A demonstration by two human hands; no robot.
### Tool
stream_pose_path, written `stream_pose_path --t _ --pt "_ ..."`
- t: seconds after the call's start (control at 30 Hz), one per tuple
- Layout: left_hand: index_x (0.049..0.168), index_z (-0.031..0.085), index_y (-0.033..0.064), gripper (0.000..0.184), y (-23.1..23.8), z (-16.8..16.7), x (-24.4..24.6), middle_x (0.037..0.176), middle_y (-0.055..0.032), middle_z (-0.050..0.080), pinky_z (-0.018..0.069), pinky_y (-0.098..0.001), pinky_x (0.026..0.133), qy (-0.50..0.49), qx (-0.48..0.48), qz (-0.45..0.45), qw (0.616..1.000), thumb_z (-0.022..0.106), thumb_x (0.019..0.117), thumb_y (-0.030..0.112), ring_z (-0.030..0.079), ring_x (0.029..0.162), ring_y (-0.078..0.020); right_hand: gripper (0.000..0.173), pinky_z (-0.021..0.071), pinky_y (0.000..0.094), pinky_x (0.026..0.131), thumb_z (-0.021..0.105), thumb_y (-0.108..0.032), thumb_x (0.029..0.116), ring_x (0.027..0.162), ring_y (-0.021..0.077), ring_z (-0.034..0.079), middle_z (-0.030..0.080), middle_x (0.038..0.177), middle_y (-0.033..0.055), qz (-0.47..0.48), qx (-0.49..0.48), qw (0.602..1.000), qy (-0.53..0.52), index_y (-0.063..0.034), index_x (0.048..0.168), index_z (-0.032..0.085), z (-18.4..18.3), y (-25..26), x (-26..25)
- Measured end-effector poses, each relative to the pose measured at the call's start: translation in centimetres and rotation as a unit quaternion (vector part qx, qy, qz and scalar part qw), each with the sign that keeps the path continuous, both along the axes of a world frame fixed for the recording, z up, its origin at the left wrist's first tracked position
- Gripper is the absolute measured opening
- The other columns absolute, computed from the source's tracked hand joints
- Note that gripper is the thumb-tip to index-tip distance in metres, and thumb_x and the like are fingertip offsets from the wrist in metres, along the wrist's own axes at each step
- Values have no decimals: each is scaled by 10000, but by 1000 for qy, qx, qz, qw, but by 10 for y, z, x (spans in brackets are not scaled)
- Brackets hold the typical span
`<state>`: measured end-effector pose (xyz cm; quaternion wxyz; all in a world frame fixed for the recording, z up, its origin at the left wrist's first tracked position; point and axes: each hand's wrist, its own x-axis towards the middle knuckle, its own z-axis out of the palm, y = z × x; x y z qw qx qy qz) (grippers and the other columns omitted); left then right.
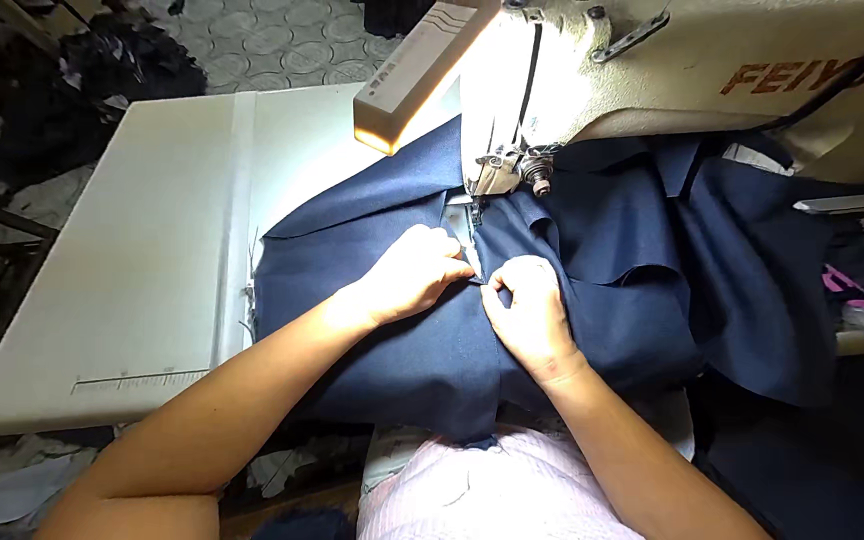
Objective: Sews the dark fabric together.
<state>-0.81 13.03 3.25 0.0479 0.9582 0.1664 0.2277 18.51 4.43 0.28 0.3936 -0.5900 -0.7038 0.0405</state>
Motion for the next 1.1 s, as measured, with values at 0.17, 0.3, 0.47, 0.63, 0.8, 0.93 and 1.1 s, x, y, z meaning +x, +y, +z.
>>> stream_pose_path --t 0.17,0.3,0.47,0.63,0.8,0.93,1.1 --pt "1078 780 90 237 6 5 4 889 -109 694 467 -470 837 19 -75 15 997 574 959 97 652 898 -289 125 497 509 958 706 -107 821 1048 349 658 697 922 159 82 -43 996 -13 -27 731 676 8 12 15" --pt "1235 717 39 338 11 13 5 1052 -135 744 496 -483 930 16 -137 15 990 644 905 43 689 1004 -286 125 484 501 1025 690 -105 812 1089 332 661 703 922 144 5 -20 1000 14 -38 713 651 1 4 8" --pt "1321 659 26 469 15 22 13 919 -135 717 507 -487 849 61 -175 22 982 595 857 8 672 890 -284 122 481 548 977 677 -103 839 1086 366 645 694 962 163 -49 -42 998 -16 -29 742 674 4 -3 0" --pt "1145 724 20 338 9 30 30 849 -122 718 542 -517 741 70 -252 173 950 628 945 276 688 792 -270 192 457 580 879 670 -183 845 1013 360 638 673 913 151 20 -79 996 -42 -51 706 660 7 11 14" --pt "968 713 36 347 8 26 58 826 -134 682 510 -560 752 90 -297 300 902 730 941 382 669 839 -321 186 442 556 976 673 -192 847 1083 347 618 672 951 140 -2 -73 997 -18 -68 708 662 4 8 12" --pt "740 658 42 340 14 18 55 692 -94 596 461 -507 650 56 -299 301 904 679 982 280 606 714 -270 185 439 544 1018 687 -195 849 1123 355 602 669 1014 150 -29 -82 996 -9 -65 716 681 5 4 9" --pt "807 659 35 275 12 19 36 715 -121 623 469 -535 663 69 -220 318 920 628 1004 224 641 744 -315 183 443 571 999 694 -180 871 1140 377 589 664 1048 166 -30 -117 993 -18 -50 743 696 11 2 8"
